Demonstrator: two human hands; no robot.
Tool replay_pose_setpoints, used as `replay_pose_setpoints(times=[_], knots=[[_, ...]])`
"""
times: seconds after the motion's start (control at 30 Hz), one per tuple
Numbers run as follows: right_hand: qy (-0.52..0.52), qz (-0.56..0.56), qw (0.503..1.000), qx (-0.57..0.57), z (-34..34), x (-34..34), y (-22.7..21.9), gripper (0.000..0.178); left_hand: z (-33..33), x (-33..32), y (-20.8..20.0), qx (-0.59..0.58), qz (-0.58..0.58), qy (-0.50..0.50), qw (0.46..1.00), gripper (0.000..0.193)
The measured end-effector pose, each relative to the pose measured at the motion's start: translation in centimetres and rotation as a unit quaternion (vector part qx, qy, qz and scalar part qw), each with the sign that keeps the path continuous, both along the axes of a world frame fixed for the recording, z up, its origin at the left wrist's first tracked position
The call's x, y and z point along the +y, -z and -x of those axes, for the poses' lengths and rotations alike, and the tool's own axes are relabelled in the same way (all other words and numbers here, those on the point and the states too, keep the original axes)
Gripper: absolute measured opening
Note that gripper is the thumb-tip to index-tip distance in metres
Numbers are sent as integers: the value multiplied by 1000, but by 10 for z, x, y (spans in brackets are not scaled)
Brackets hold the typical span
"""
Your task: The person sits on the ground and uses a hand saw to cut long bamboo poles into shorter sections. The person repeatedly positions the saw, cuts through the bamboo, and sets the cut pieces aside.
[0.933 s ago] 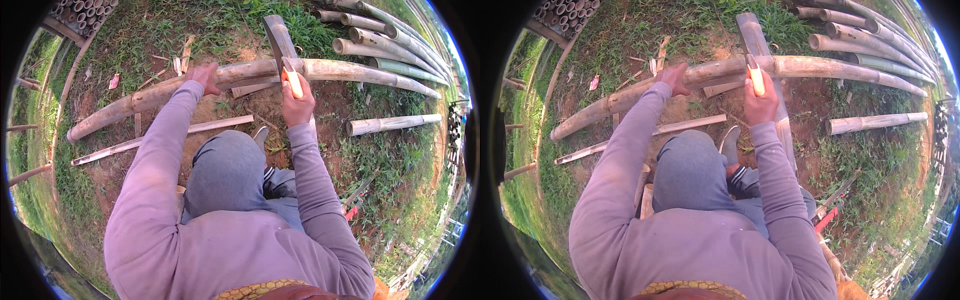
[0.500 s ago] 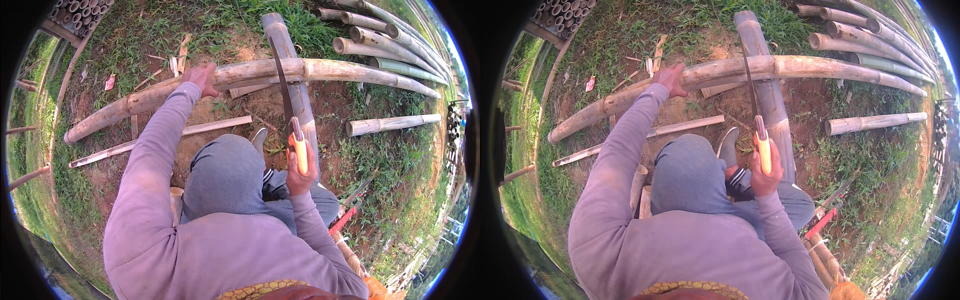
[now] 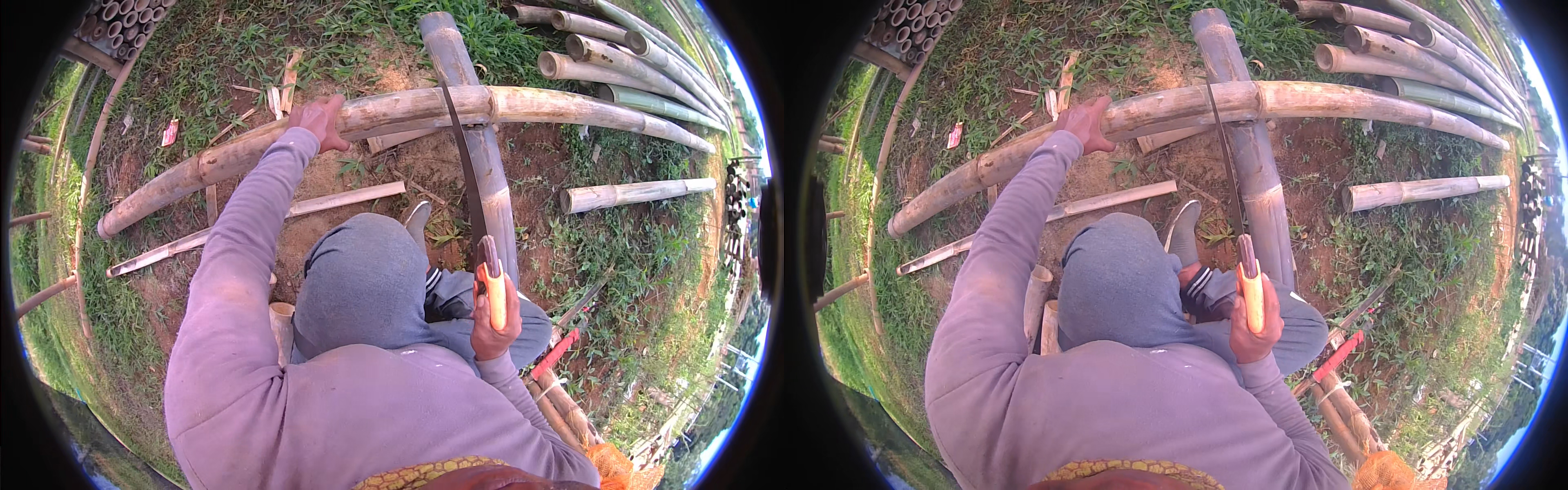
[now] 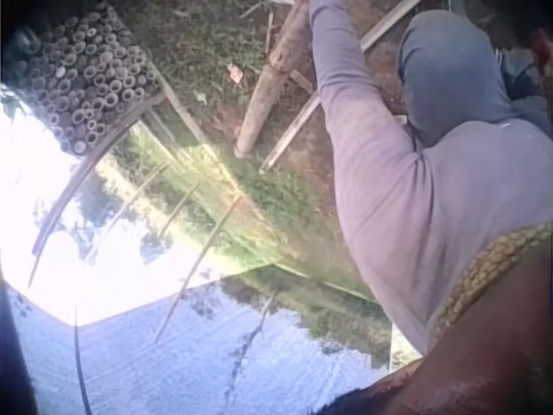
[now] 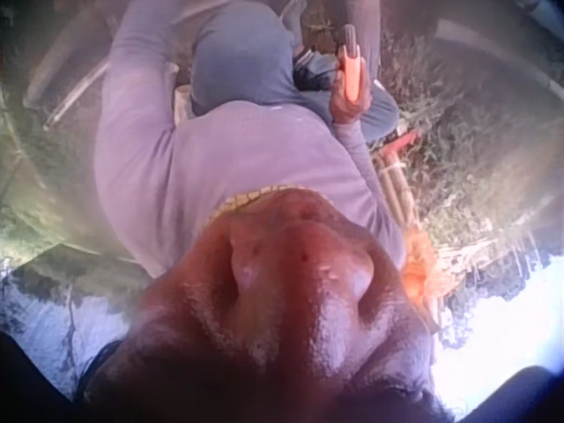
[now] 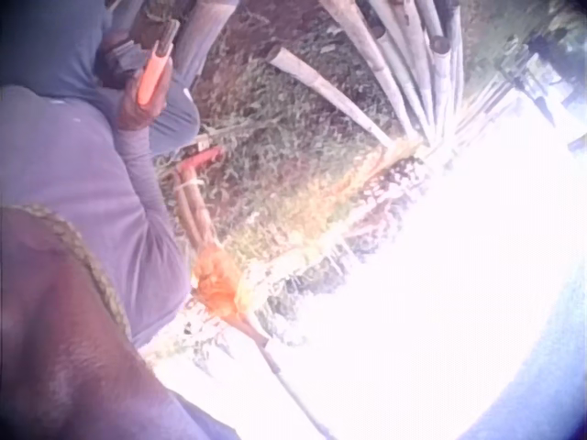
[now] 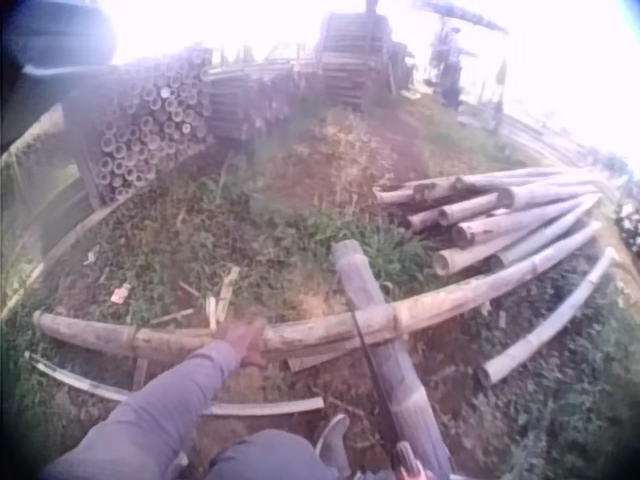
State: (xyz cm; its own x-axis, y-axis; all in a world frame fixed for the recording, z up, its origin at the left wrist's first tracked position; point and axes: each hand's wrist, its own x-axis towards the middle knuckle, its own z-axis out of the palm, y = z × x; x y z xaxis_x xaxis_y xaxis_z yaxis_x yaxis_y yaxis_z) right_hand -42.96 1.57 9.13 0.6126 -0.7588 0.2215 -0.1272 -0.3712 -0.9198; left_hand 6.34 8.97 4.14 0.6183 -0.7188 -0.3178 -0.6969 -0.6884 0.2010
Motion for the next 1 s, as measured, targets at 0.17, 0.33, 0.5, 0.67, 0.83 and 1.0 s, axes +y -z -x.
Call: replay_pose_setpoints(times=[0.17,0.33,0.5,0.67,0.83,1.0], knots=[[14,20,999,-35,-207,-129,13,41,-1,-18,-3,-8,1,27,1000,102],[-2,58,998,21,-175,-96,-11,47,-11,-5,-4,-2,-13,22,1000,106],[-16,57,996,62,-1,0,-19,58,-8,4,11,-12,18,20,1000,88],[28,151,988,21,-132,-63,16,45,1,1,6,-8,1,13,1000,89],[21,12,998,51,-234,-107,-8,46,-1,-4,-4,0,-21,17,1000,108],[-8,67,998,16,-215,-98,-5,47,1,-6,-10,-7,-26,5,1000,115]])
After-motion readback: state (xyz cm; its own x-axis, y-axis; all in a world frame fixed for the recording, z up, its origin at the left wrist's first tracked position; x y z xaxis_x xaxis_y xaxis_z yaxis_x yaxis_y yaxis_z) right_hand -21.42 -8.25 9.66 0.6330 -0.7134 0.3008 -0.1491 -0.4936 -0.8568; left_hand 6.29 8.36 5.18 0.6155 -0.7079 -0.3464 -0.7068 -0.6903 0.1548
